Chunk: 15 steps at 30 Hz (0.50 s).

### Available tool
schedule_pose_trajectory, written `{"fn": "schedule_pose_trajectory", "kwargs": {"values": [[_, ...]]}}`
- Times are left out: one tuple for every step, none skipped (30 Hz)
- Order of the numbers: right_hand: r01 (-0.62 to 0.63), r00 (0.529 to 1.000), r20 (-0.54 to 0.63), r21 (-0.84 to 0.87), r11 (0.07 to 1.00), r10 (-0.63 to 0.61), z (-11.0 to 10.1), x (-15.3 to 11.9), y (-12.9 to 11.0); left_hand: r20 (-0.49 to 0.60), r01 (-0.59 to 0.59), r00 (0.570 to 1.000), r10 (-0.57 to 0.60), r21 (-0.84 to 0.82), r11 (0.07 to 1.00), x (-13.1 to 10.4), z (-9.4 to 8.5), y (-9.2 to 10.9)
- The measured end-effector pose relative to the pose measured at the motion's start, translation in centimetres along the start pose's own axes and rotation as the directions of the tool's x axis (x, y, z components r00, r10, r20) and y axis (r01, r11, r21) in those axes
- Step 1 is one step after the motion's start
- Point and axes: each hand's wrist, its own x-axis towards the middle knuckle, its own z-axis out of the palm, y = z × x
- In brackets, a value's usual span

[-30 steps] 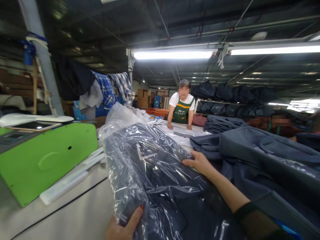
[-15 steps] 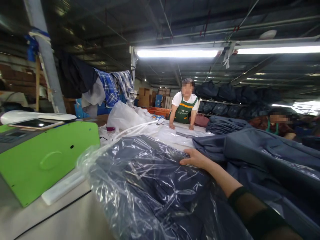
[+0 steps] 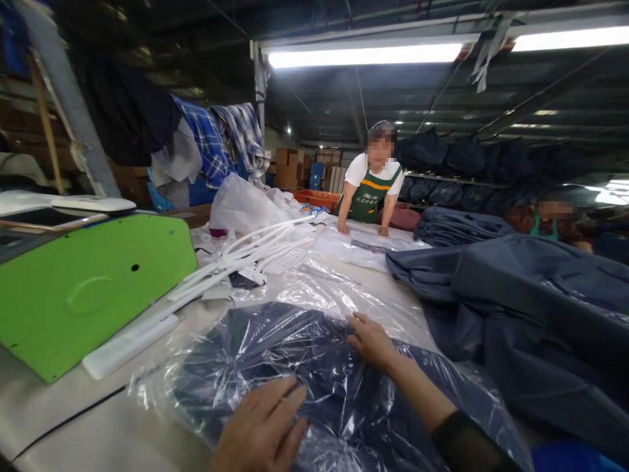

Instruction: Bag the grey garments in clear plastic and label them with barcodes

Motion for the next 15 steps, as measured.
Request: {"fn": "schedule_pose_trajectory", "kwargs": {"values": [[0.025, 0.999, -0.037, -0.006, 1.000, -0.025, 0.8, -1.6, -0.3, -0.056, -0.059, 0.996, 0.067, 0.137, 0.989, 0.8, 0.2, -0.9], [0.056, 0.996, -0.072, -0.017, 0.998, -0.057, 1.8, -3.3, -0.4, -0.100, -0.123, 0.983, 0.156, 0.276, 0.953, 1.4, 0.7, -1.7], [0.114, 0.977, -0.170, -0.075, 0.991, -0.126, 3.1, -5.1, -0.5, -0.129, -0.185, 0.958, 0.256, 0.406, 0.895, 1.7, 1.4, -2.4], [0.176, 0.932, -0.289, -0.165, 0.971, -0.218, 4.6, -6.8, -0.4, -0.139, -0.229, 0.929, 0.342, 0.509, 0.830, 1.7, 2.2, -2.9], [0.221, 0.867, -0.388, -0.262, 0.939, -0.313, 6.0, -8.3, -0.3, -0.136, -0.256, 0.908, 0.397, 0.570, 0.781, 1.5, 3.0, -3.4], [0.252, 0.798, -0.450, -0.355, 0.900, -0.401, 7.2, -9.5, -0.2, -0.126, -0.271, 0.895, 0.429, 0.610, 0.745, 1.3, 3.7, -3.6], [0.251, 0.743, -0.495, -0.418, 0.873, -0.451, 8.2, -10.4, -0.1, -0.110, -0.277, 0.892, 0.440, 0.636, 0.720, 0.9, 4.2, -3.8], [0.233, 0.709, -0.533, -0.441, 0.867, -0.462, 8.9, -10.9, -0.2, -0.094, -0.276, 0.894, 0.437, 0.653, 0.705, 0.7, 4.5, -3.9], [0.206, 0.697, -0.569, -0.424, 0.882, -0.436, 9.2, -11.2, -0.4, -0.077, -0.277, 0.899, 0.432, 0.664, 0.695, 0.5, 4.7, -3.9], [0.172, 0.697, -0.606, -0.379, 0.909, -0.385, 9.3, -11.1, -0.8, -0.067, -0.283, 0.898, 0.435, 0.669, 0.687, 0.4, 4.7, -3.9], [0.143, 0.696, -0.639, -0.323, 0.936, -0.327, 9.3, -10.9, -1.3, -0.057, -0.292, 0.896, 0.441, 0.672, 0.680, 0.4, 4.6, -3.9], [0.121, 0.693, -0.665, -0.274, 0.954, -0.279, 9.2, -10.5, -1.8, -0.048, -0.297, 0.896, 0.441, 0.675, 0.676, 0.4, 4.4, -3.9], [0.107, 0.691, -0.678, -0.244, 0.964, -0.248, 9.0, -10.1, -2.3, -0.037, -0.299, 0.899, 0.437, 0.677, 0.672, 0.5, 4.3, -3.9], [0.098, 0.691, -0.682, -0.239, 0.966, -0.239, 9.0, -9.8, -2.7, -0.029, -0.301, 0.901, 0.433, 0.679, 0.670, 0.6, 4.3, -3.9], [0.088, 0.696, -0.677, -0.248, 0.965, -0.238, 9.0, -9.4, -3.0, -0.028, -0.304, 0.899, 0.438, 0.679, 0.668, 0.7, 4.2, -4.0]]}}
